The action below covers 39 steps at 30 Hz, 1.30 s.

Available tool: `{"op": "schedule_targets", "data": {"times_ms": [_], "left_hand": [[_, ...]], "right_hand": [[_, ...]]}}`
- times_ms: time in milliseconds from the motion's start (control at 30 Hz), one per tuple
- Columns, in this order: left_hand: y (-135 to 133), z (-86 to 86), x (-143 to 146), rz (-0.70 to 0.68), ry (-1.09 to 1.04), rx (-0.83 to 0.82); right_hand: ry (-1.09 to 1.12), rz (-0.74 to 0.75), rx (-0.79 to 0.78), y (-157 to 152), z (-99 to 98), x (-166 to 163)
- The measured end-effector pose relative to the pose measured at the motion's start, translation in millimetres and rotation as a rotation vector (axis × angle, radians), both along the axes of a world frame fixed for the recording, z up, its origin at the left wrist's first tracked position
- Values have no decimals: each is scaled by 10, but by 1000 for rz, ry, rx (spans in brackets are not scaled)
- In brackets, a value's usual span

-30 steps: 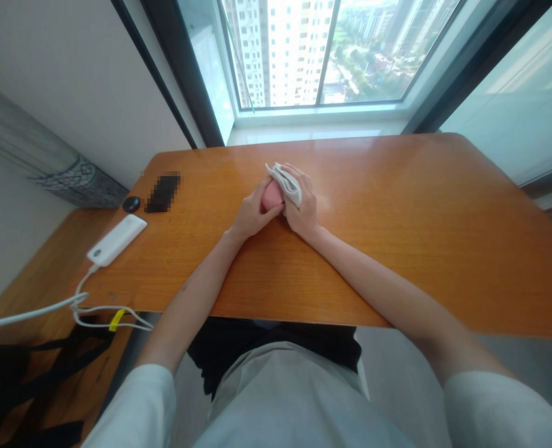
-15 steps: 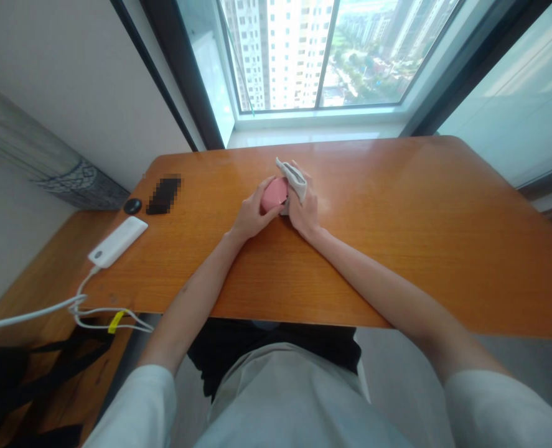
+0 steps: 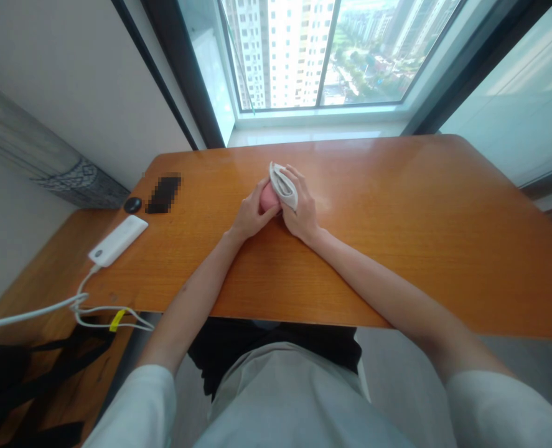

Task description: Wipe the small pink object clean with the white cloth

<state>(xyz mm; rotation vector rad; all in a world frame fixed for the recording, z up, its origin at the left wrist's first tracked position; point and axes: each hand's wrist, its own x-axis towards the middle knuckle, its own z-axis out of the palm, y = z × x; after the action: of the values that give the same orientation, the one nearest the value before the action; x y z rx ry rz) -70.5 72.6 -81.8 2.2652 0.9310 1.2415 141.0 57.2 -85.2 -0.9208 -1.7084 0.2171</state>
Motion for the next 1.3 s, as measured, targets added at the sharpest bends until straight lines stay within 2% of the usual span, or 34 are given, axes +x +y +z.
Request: {"op": "schedule_targets", "data": {"times_ms": [100,267,500,700,900,1067,1233,1300], "left_hand": [[-1,-3,-1,4,-8,0],[-13,21,3,16,33,0],[11,-20,-19,-5,-6,-11],[-16,27,7,22,19,-14],[34,-43,-11,-2,-19,12],[21,-21,-5,9,17,25],[13,-14,-19,-6,-16,18],[7,-7,-21,-5,-5,12]], "right_hand": [[-22,20,44,-52,53,-18],[160,-71,-88,87,-29,-31],[-25,43,67,-52,53,-10],[96,-48,-68,56,-6,1],[3,34,107,-60,72,-26],[158,-12,-14,6,56,-33],[36,46,71,-68,69,-41],[57,36,41,-46,71,-47]]}}
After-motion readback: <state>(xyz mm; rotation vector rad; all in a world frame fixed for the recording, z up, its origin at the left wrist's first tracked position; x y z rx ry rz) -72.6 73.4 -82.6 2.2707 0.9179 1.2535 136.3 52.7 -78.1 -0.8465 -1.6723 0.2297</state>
